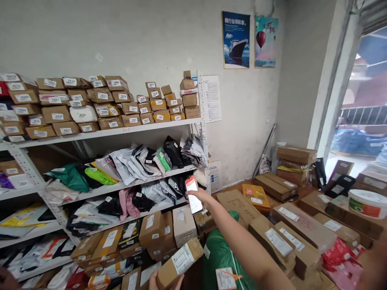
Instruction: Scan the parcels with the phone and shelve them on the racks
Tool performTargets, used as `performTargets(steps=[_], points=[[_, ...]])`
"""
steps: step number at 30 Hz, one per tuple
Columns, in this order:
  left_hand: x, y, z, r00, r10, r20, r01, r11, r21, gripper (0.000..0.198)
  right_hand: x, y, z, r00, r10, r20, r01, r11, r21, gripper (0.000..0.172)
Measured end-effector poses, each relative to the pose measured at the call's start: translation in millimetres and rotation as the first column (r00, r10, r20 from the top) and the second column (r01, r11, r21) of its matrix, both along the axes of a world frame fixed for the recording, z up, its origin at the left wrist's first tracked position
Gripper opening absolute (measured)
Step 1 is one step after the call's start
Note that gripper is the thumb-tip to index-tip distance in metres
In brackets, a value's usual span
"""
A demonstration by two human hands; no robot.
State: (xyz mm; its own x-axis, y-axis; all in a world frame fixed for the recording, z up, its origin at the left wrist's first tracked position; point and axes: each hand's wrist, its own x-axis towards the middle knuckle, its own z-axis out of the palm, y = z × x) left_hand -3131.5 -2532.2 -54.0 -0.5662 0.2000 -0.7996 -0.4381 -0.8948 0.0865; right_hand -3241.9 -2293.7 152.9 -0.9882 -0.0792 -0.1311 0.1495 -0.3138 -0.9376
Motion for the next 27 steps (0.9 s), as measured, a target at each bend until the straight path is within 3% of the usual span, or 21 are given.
performTargets(steps=[3, 5, 10, 13, 16, 19, 23, 27], points=[[-70, 21, 1.7, 0.985, 0.050, -0.163, -0.049, 0.999, 0.015, 0.078, -13, 7, -14.5, 0.988, 0.109, 0.111, -0.098, 0.991, -0.095, 0.026], [-120, 39, 12.2, 0.977, 0.060, -0.204, -0.056, 0.998, 0.023, 0.071, -20, 19, -21.6, 0.981, 0.145, 0.132, -0.121, 0.978, -0.172, 0.033], [-228, 80, 63.3, 0.955, 0.049, -0.293, -0.047, 0.999, 0.015, 0.056, -32, 64, -43.2, 0.992, 0.085, 0.095, -0.048, 0.940, -0.338, 0.045], [-268, 98, 91.0, 0.926, 0.058, -0.373, -0.054, 0.998, 0.021, 0.043, -39, 84, -67.1, 0.978, -0.054, 0.200, 0.132, 0.908, -0.398, 0.047], [-287, 112, 109.4, 0.903, 0.036, -0.428, -0.042, 0.999, -0.007, 0.035, -43, 95, -91.6, 0.930, -0.187, 0.316, 0.315, 0.850, -0.423, 0.049], [-289, 122, 119.6, 0.890, -0.009, -0.456, -0.026, 0.997, -0.072, 0.030, -36, 98, -105.5, 0.922, -0.213, 0.322, 0.348, 0.821, -0.453, 0.054], [-271, 127, 121.1, 0.899, -0.069, -0.433, 0.036, 0.996, -0.084, 0.030, -11, 90, -102.2, 0.919, -0.270, 0.289, 0.380, 0.802, -0.460, 0.052], [-231, 119, 116.3, 0.892, -0.107, -0.439, 0.091, 0.994, -0.057, 0.038, 28, 74, -89.6, 0.909, -0.345, 0.232, 0.414, 0.803, -0.428, 0.049]])
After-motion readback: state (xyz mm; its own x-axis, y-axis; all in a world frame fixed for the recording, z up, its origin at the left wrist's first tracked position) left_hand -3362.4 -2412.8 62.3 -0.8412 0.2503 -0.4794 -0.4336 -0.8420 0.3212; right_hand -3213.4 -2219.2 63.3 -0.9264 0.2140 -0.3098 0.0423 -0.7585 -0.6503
